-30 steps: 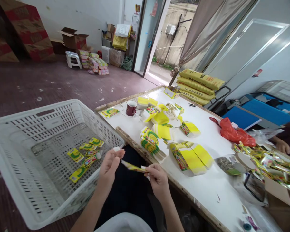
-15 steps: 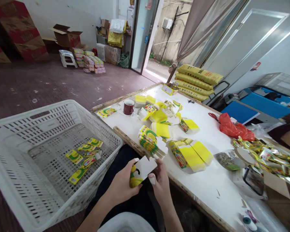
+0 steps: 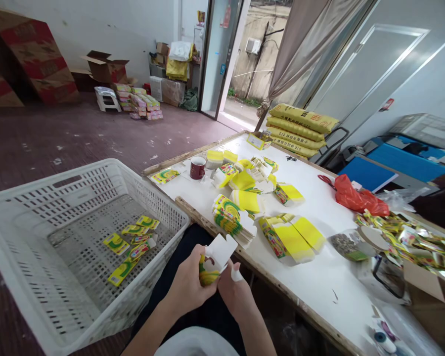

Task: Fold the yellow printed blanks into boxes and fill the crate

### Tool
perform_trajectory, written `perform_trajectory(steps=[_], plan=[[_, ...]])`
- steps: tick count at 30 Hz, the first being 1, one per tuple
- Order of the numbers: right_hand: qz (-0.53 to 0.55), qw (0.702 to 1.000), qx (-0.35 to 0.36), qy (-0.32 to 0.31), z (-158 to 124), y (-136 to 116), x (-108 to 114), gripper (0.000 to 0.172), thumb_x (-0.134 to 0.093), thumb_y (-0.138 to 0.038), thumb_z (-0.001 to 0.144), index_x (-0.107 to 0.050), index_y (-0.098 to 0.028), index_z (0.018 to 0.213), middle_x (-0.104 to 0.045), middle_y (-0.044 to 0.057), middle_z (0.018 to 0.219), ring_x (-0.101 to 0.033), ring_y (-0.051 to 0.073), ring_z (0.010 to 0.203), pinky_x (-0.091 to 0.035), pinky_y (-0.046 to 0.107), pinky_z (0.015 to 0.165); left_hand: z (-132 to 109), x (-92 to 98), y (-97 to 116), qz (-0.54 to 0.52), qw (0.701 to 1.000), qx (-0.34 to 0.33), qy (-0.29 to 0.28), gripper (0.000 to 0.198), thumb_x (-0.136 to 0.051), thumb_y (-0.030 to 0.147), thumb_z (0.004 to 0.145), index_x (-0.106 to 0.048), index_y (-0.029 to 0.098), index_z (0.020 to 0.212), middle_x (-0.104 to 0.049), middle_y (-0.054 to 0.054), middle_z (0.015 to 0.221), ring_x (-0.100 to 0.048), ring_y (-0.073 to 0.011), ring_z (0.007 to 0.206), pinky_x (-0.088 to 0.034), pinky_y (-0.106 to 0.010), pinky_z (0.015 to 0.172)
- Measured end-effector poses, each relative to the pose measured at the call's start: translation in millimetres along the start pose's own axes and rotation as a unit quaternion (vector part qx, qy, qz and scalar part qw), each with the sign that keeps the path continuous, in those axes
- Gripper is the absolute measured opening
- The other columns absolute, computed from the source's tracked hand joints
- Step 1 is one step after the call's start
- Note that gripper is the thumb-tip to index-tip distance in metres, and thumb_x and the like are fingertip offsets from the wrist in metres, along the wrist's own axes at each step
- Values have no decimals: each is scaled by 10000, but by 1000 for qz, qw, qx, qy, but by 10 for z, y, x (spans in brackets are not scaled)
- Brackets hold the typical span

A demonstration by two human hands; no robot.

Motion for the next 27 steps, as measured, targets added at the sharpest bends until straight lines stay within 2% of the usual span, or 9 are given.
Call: perform_trajectory(steps=[5,7,10,13,15,17,19,22,27], plan=[[-1,999,-40,-3,-24,2,42,741,-776,-537,761,-568,-248,1410,-686,109,1295,-566,306,1289,-394,489,1130,-47,-104,-20,2,995,9,-97,457,-604,166,674,-397,239,1076,-614,-24,941,-626,-203,796,-462,-296,676],[-47,998,-40,-16,-29,24,89,713,-723,-524,824,-522,-256,1453,-665,102,1333,-534,294,1334,-351,506,1166,-57,-114,-19,2,991,36,-131,436,-597,150,656,-407,240,1038,-623,-30,953,-628,-213,824,-462,-306,698],[-161,986,13,-35,-55,55,180,639,-574,-564,923,-490,-264,1482,-618,90,1404,-487,267,1390,-292,500,1212,-42,-87,-21,-9,983,86,-163,471,-589,130,633,-386,242,1043,-630,-30,978,-638,-223,866,-463,-313,726],[-313,945,85,-47,-84,65,222,595,-571,-416,946,-450,-279,1512,-525,80,1508,-471,253,1411,-315,478,1214,-17,-93,-42,-41,974,122,-189,560,-586,138,653,-323,236,1138,-610,10,874,-633,-201,757,-443,-288,633],[-388,911,131,-44,-75,62,224,581,-571,-264,923,-478,-285,1496,-497,74,1532,-464,245,1422,-334,461,1212,-8,-121,-74,-48,975,119,-180,594,-591,152,677,-298,225,1189,-604,-3,904,-634,-199,758,-467,-294,631],[-421,893,158,-23,-36,55,247,549,-519,-192,918,-530,-269,1461,-534,82,1499,-488,242,1405,-359,458,1201,-5,-136,-114,-12,984,112,-141,649,-598,131,660,-303,202,1234,-601,-86,1088,-650,-241,928,-523,-351,755],[-421,892,164,21,16,43,316,505,-457,-217,957,-540,-235,1455,-567,110,1464,-531,249,1368,-393,471,1178,-3,-113,-145,57,986,113,-105,699,-589,80,623,-341,178,1269,-546,-162,1276,-595,-313,1153,-508,-450,927],[-416,889,178,68,59,30,454,519,-433,-335,1002,-473,-202,1502,-541,149,1483,-547,270,1351,-425,490,1147,6,-24,-152,108,984,105,-100,656,-542,18,625,-455,186,1254,-577,-135,1298,-543,-324,1251,-451,-506,1038],[-504,830,238,-17,12,-52,485,521,-562,-317,954,-515,-252,1468,-427,140,1571,-387,281,1474,-381,454,1173,33,129,-129,80,988,98,-87,443,-697,222,739,-566,198,1161,-668,-105,1176,-633,-297,1108,-528,-459,951]])
Point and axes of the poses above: each hand's wrist, its own z-axis towards the middle knuckle, its own x-axis out of the back of the hand, y = z × x, the point moved 1 cm from there along z, towards the middle knuckle
